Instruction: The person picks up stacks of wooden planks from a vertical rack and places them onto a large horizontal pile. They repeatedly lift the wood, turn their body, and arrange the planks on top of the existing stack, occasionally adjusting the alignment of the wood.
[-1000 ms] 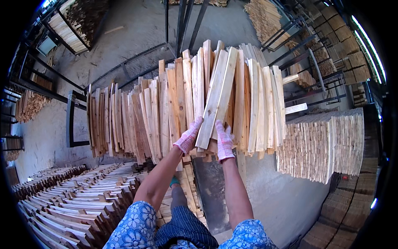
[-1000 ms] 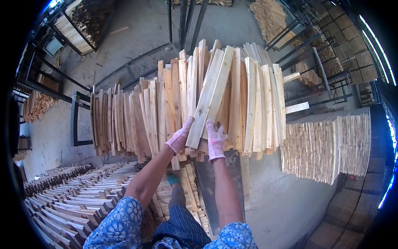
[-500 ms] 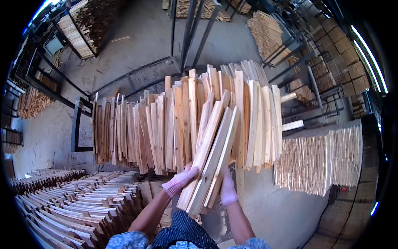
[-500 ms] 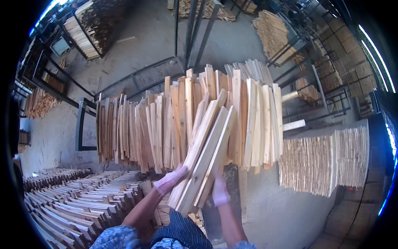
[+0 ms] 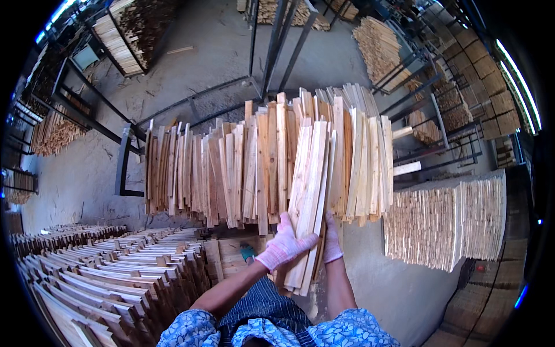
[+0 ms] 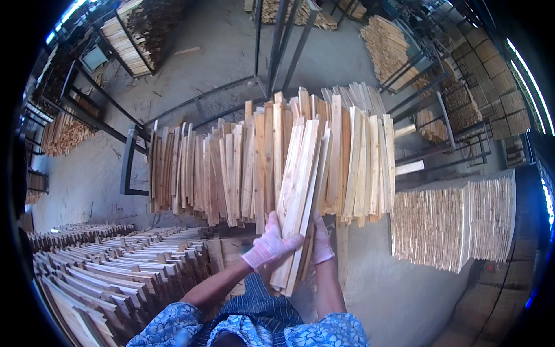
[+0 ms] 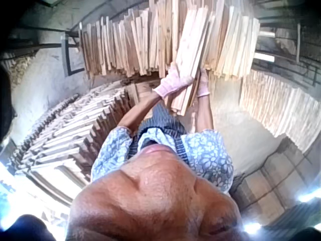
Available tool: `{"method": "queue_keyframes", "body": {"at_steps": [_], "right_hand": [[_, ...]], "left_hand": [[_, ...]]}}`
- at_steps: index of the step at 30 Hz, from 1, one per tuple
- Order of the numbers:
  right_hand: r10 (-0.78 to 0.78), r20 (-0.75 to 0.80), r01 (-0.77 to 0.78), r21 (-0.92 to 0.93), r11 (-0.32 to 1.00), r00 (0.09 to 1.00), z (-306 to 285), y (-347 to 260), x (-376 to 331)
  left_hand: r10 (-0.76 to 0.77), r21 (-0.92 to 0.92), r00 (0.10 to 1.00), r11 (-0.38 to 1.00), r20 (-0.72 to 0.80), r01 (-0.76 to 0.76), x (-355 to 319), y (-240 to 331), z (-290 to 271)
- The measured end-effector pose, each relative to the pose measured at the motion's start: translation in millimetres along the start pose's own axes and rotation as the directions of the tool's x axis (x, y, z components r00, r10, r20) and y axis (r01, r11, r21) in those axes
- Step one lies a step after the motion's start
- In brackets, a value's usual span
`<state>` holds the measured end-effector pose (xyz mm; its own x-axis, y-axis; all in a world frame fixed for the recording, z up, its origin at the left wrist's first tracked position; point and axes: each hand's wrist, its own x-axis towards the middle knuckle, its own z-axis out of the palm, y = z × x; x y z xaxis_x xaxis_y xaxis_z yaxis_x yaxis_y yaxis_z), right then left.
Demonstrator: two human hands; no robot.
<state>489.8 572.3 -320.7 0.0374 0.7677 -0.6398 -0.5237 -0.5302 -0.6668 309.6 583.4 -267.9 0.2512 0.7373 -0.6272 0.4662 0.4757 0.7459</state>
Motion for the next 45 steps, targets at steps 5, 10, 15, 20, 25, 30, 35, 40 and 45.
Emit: {"method": "queue_keyframes", "body": {"at_steps": [5,10,15,20,25,30,35,40,45], "right_hand": [[-0.035,-0.112,0.007,-0.246,0.969,0.993,28.0,-18.2,-27.2],[-0.009,-0.058,-0.005,-0.223,0.975,0.998,15.7,0.5,-4.5],[-0.038,-0.004,0.036,-0.186,0.982,0.999,26.7,0.2,-21.7],[0.047,0.059,-0.040,-0.120,0.992,0.997,20.7,10.6,-43.3],[-0.065,0.281,0.149,-0.292,0.945,0.957,89.2,-41.2,-99.9],[-0.086,0.527,0.348,-0.420,0.838,0.845,147.5,-79.3,-142.9],[-0.200,0.812,0.567,-0.185,0.802,0.548,258.6,-117.8,-180.7],[0.091,0.941,0.468,-0.244,0.850,0.325,326.0,-88.1,-205.1],[0.333,0.942,0.501,-0.304,0.810,0.032,391.7,-36.4,-251.8]], "left_hand": [[-0.100,-0.055,0.993,0.993,0.065,0.103,-5.2,-12.9,-3.3],[-0.072,-0.023,0.973,0.997,0.218,0.079,10.9,-26.3,-24.5],[-0.020,0.095,0.984,0.995,0.175,0.003,-0.5,-8.2,-27.9],[-0.016,0.081,0.999,0.997,0.029,0.014,-41.4,-17.8,-9.9],[0.179,-0.079,0.958,0.976,-0.223,-0.201,-84.4,-12.8,-14.2],[0.619,0.139,0.557,0.728,-0.553,-0.671,-154.6,0.2,-46.1],[0.401,-0.448,0.597,0.409,-0.695,-0.795,-216.3,36.2,-115.4],[0.295,-0.205,0.331,0.386,-0.897,-0.900,-285.2,13.1,-117.1],[0.038,-0.200,0.274,0.590,-0.961,-0.782,-396.6,0.6,-103.8]]}}
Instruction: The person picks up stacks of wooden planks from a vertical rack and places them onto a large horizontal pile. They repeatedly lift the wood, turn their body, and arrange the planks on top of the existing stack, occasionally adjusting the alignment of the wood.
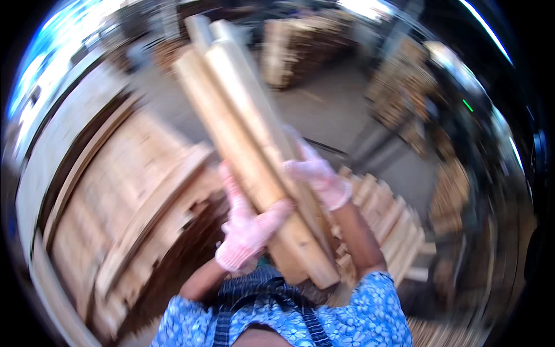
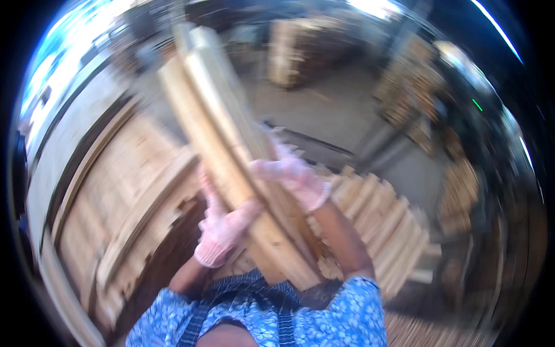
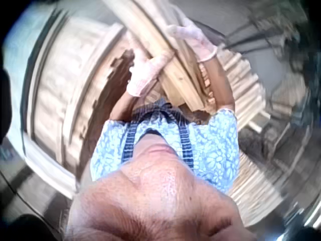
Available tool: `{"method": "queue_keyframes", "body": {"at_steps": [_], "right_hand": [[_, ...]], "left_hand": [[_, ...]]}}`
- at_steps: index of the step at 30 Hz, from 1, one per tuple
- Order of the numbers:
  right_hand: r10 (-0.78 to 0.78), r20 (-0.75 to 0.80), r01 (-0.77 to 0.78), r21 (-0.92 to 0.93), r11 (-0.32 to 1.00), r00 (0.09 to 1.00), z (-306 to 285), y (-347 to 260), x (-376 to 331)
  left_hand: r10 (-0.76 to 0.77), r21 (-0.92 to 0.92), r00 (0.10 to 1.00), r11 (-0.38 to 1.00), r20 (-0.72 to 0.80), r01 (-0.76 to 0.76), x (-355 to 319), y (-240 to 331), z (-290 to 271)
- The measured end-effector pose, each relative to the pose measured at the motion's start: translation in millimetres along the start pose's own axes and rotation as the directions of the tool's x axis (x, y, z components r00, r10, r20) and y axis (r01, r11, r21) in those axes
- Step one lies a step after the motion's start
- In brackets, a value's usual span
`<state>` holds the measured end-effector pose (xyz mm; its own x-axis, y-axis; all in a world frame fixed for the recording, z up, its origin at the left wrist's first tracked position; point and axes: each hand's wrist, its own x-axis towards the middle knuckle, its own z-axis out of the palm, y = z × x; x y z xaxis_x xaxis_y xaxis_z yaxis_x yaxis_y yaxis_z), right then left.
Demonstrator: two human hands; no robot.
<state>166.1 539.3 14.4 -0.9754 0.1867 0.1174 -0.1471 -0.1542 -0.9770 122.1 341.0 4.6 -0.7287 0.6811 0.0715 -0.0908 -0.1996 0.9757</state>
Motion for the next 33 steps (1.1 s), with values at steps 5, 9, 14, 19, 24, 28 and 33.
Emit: {"method": "queue_keyframes", "body": {"at_steps": [5,9,14,19,24,28,33], "right_hand": [[0.069,0.316,-0.150,0.239,0.959,0.946,104.8,-14.7,57.3],[0.140,0.536,-0.307,0.235,0.922,0.833,183.4,-4.7,92.4],[0.094,0.552,-0.125,0.019,0.992,0.829,264.4,25.8,155.9],[-0.002,0.382,0.360,-0.870,0.337,0.924,333.2,73.2,183.4],[0.027,0.371,0.323,-0.840,0.435,0.928,319.8,71.4,182.0],[0.128,0.276,0.205,-0.893,0.401,0.953,287.9,78.2,207.0],[0.196,0.241,0.245,-0.970,0.004,0.951,320.5,43.0,192.7]], "left_hand": [[0.141,0.123,0.933,0.987,-0.330,-0.106,-31.4,32.0,-57.9],[0.147,0.209,0.861,0.977,-0.487,-0.048,-56.8,64.1,-116.8],[0.069,0.510,0.749,0.772,-0.660,0.378,-74.5,127.5,-214.0],[0.020,0.665,0.692,0.301,-0.721,0.684,-62.3,106.1,-305.1],[-0.077,0.616,0.714,0.447,-0.696,0.648,-88.3,125.9,-314.3],[-0.189,0.504,0.725,0.603,-0.662,0.618,-93.2,129.8,-326.8],[0.027,0.501,0.710,0.728,-0.703,0.468,-127.4,124.7,-336.2]]}}
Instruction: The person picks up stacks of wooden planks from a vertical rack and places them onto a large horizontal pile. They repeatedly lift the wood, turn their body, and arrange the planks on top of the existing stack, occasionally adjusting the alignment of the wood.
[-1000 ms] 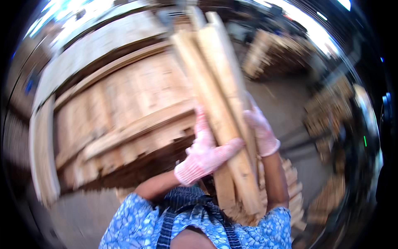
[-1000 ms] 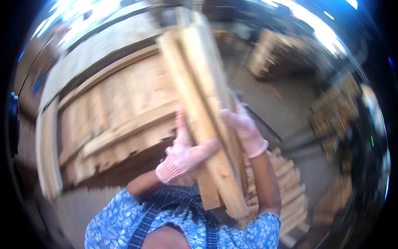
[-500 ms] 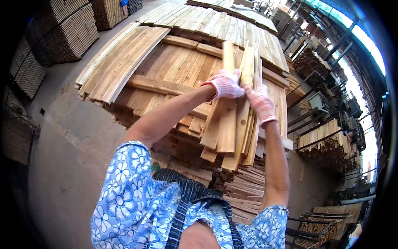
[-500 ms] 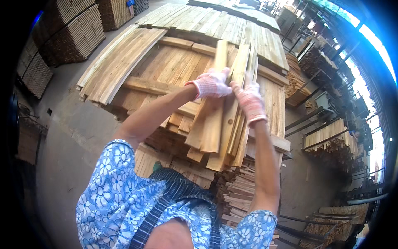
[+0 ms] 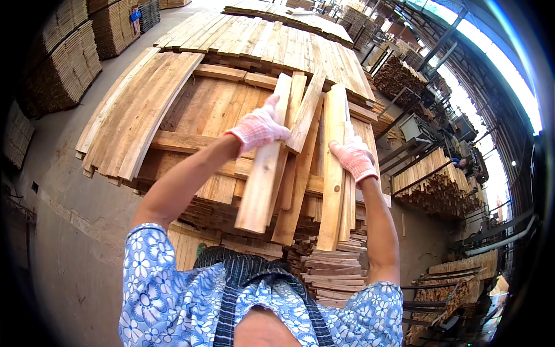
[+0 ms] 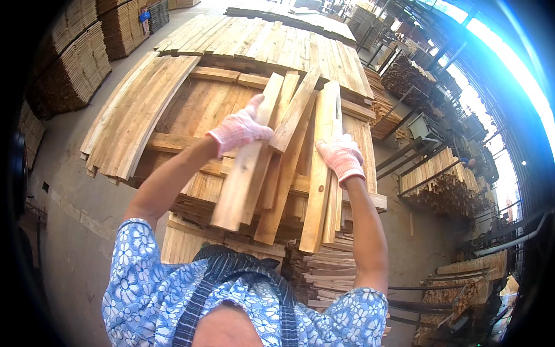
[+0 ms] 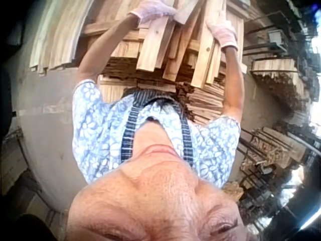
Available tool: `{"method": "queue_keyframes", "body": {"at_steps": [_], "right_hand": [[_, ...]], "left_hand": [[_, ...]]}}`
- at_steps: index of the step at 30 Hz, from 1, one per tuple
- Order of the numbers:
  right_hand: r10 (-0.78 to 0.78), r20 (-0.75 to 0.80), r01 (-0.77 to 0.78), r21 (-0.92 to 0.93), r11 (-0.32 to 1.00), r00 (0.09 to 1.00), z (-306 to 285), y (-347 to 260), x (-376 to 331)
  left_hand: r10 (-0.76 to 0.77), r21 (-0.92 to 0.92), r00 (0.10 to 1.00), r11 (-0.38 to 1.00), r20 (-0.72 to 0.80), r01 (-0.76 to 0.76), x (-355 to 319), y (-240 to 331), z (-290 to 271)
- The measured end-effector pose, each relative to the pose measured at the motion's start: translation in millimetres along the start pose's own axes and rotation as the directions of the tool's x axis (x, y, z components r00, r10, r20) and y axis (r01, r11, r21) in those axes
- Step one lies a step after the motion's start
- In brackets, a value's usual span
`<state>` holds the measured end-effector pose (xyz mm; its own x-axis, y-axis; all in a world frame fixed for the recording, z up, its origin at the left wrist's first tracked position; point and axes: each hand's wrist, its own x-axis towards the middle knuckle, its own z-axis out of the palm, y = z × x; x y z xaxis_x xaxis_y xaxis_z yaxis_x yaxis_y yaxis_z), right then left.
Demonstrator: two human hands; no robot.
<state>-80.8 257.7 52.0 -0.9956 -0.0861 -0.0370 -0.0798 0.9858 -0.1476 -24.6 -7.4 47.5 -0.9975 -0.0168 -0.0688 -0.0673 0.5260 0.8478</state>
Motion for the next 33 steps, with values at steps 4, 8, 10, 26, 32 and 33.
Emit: {"method": "queue_keyframes", "body": {"at_steps": [4,8,10,26,32,33], "right_hand": [[-0.047,0.042,0.047,-0.011,0.999,0.998,-2.7,7.8,11.9],[-0.077,0.084,0.071,0.066,0.995,0.993,-10.2,23.3,9.0],[-0.075,0.080,0.071,0.054,0.996,0.994,-9.2,-2.4,5.9],[0.032,0.116,-0.055,0.202,0.978,0.993,-14.0,-1.4,7.1],[0.084,-0.038,-0.086,-0.062,0.994,0.996,14.1,-43.7,0.8],[0.086,-0.056,-0.089,-0.063,0.994,0.995,14.7,-42.6,1.3]], "left_hand": [[-0.013,0.058,0.998,0.998,-0.055,0.017,-2.0,20.1,-22.7],[0.098,0.272,0.993,0.959,-0.070,-0.076,-8.1,95.6,-7.6],[0.159,0.612,0.984,0.787,-0.077,-0.079,56.9,55.3,30.5],[-0.100,0.443,0.992,0.888,-0.079,0.125,-27.7,32.9,20.8],[-0.121,0.291,0.993,0.950,0.004,0.114,-11.7,6.3,22.1],[-0.135,0.306,0.990,0.942,-0.029,0.137,-12.8,13.2,25.4]]}}
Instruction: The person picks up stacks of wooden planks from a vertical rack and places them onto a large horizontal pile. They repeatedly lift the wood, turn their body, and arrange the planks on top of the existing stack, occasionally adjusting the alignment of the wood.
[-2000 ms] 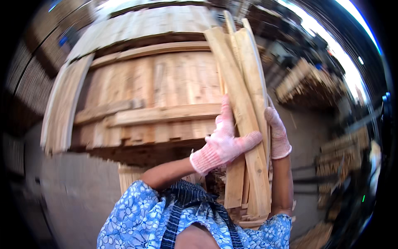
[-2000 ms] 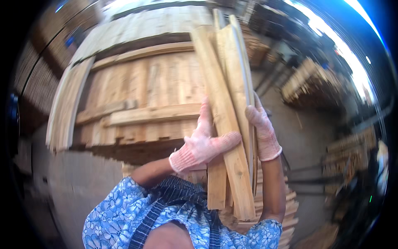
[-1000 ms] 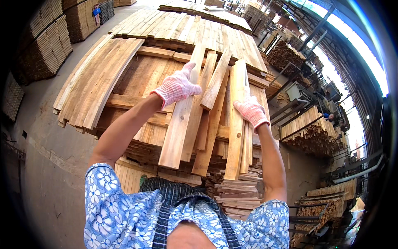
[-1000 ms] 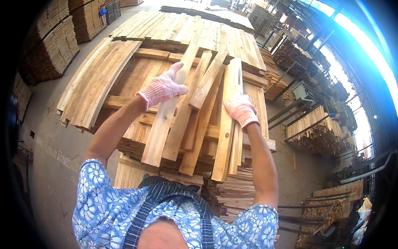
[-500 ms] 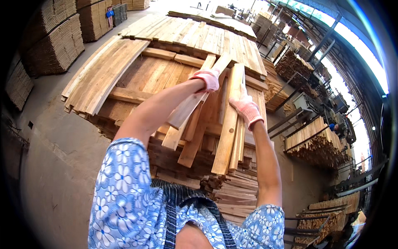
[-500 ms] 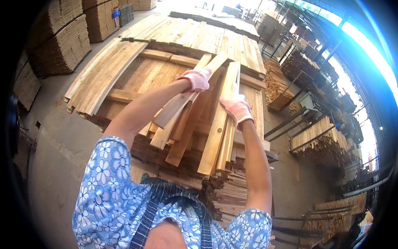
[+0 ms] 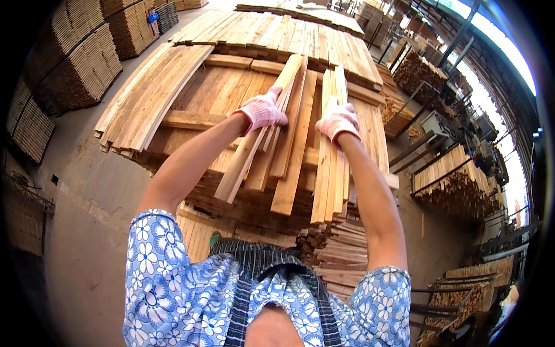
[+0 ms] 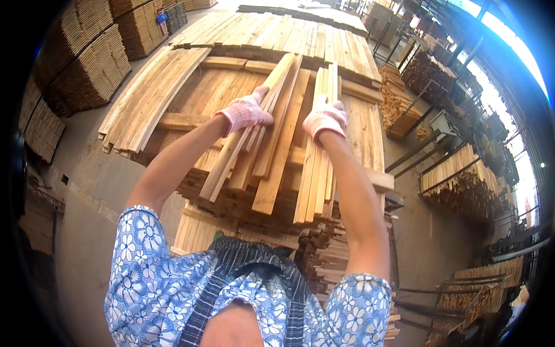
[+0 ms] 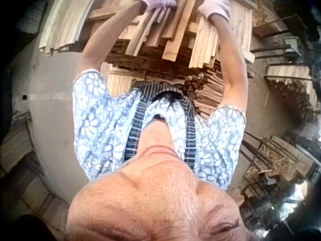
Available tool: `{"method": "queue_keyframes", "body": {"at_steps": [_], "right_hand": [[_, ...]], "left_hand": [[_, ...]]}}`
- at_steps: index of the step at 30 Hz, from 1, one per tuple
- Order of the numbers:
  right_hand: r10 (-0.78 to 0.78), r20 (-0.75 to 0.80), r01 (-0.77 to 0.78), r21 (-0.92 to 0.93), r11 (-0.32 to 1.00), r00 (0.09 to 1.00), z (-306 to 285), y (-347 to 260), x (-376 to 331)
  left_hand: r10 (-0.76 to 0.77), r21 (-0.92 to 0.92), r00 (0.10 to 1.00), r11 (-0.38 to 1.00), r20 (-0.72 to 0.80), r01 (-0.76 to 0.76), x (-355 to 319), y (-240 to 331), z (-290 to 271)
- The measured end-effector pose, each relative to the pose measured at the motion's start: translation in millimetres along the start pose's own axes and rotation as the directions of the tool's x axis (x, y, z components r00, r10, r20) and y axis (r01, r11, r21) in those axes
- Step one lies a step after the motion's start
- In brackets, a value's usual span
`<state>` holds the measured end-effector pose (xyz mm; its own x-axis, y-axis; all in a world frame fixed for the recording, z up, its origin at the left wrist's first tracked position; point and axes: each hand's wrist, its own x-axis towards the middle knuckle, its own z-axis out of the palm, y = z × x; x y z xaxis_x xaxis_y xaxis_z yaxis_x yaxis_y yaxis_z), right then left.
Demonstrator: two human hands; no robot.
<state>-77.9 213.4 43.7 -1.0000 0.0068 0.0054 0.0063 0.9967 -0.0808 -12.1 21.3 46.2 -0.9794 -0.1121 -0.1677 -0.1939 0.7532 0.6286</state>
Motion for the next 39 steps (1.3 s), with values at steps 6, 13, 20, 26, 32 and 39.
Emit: {"method": "queue_keyframes", "body": {"at_steps": [6,13,20,26,32,39], "right_hand": [[0.002,0.022,-0.002,-0.004,1.000,1.000,6.9,5.1,21.4],[-0.345,-0.139,0.338,0.701,0.629,0.928,-29.8,76.0,-5.6],[-0.411,-0.075,0.146,0.979,0.143,0.909,-41.5,-61.6,-36.9],[-0.520,0.106,-0.150,0.988,-0.042,0.847,18.7,-189.5,-12.4],[-0.484,0.271,-0.258,0.962,0.093,0.832,61.4,-230.8,-0.6],[-0.429,0.330,-0.329,0.941,0.079,0.841,62.9,-264.5,-20.2]], "left_hand": [[0.066,-0.227,0.995,0.971,-0.075,-0.081,-2.8,-24.9,-19.1],[-0.035,0.107,0.988,0.993,-0.149,0.051,-25.8,-82.0,-113.3],[-0.101,0.406,0.974,0.896,-0.201,0.177,6.0,-162.6,-126.1],[-0.023,0.191,0.979,0.980,-0.200,0.063,3.3,-199.6,-173.2],[-0.071,0.456,0.928,0.856,-0.365,0.245,-29.2,-280.4,-209.1],[0.026,0.512,0.923,0.838,-0.384,0.189,-31.1,-296.1,-197.8]]}}
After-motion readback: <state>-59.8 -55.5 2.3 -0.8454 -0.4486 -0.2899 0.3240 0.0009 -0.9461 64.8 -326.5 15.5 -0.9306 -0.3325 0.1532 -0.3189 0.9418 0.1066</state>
